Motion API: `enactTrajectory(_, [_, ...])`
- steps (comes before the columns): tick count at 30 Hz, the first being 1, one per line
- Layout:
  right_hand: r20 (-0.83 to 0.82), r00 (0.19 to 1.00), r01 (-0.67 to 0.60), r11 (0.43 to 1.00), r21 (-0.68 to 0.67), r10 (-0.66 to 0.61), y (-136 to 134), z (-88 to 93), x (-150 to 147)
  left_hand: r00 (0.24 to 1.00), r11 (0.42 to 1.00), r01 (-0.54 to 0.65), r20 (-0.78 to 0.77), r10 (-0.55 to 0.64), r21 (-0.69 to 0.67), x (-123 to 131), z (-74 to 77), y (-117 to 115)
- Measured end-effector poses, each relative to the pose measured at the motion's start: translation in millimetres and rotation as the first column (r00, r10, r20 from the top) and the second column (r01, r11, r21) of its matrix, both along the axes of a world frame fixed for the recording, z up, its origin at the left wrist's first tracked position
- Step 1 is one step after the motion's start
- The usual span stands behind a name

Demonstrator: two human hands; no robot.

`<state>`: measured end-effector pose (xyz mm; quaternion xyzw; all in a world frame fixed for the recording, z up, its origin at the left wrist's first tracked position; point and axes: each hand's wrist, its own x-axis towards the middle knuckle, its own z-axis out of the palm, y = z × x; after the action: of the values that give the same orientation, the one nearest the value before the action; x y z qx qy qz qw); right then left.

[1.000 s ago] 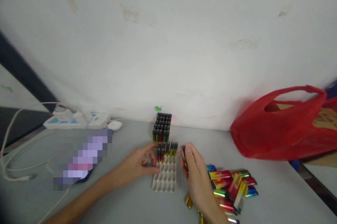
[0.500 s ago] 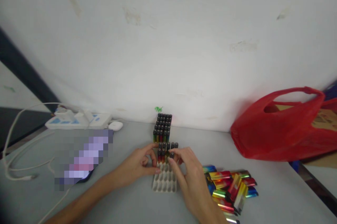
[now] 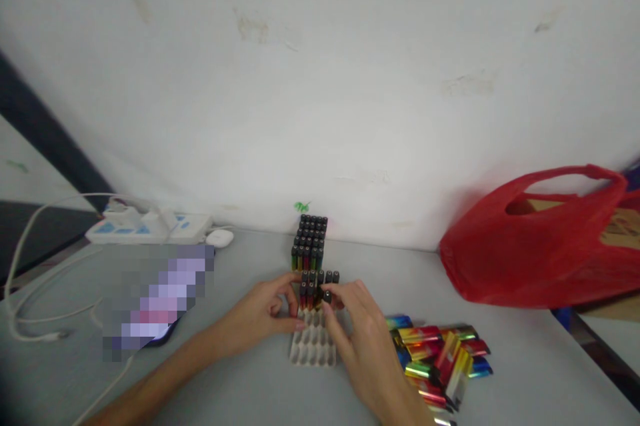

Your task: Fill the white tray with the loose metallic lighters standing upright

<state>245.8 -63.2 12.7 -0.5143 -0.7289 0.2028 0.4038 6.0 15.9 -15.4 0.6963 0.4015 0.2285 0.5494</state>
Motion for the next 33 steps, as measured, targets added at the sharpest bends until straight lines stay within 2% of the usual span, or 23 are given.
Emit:
enactTrajectory(8, [0.034,0.999,-0.019,1.000,-0.015,0.020,0.9,-4.6,1.2,1.000,1.000,0.000,0.020,0.000,0.000,0.0,-2.7,0.0])
enactTrajectory(17, [0.016,0.999,0.029,0.995,0.096,-0.030,4.1,-13.3,-2.3,0.999,1.000,-0.002,0.032,0.002,-0.003,0.0,-3.3,0.0])
enactTrajectory(26, [0.064,0.998,0.005,0.985,0.175,-0.016,1.4,-6.3,-1.6,1.000,1.000,-0.003,0.024,0.003,0.010,-1.3,-6.6,0.1])
enactTrajectory(28, [0.080,0.995,0.043,0.979,0.201,-0.060,0.8,-5.7,-1.3,1.000,1.000,-0.003,0.016,0.003,0.006,-0.8,-3.6,-0.7])
enactTrajectory(30, [0.130,0.977,0.135,0.961,0.240,-0.170,1.1,-7.4,-0.3,1.000,1.000,-0.003,0.006,0.003,0.000,-0.2,0.0,-1.5])
enactTrajectory(32, [0.228,0.914,0.272,0.924,0.267,-0.335,1.7,-10.7,1.1,1.000,1.000,-0.005,0.000,0.005,-0.001,0.5,2.9,-2.0])
enactTrajectory(33, [0.295,0.856,0.351,0.896,0.272,-0.425,1.9,-12.7,1.7,1.000,1.000,-0.007,-0.001,0.007,-0.001,0.8,3.8,-2.2])
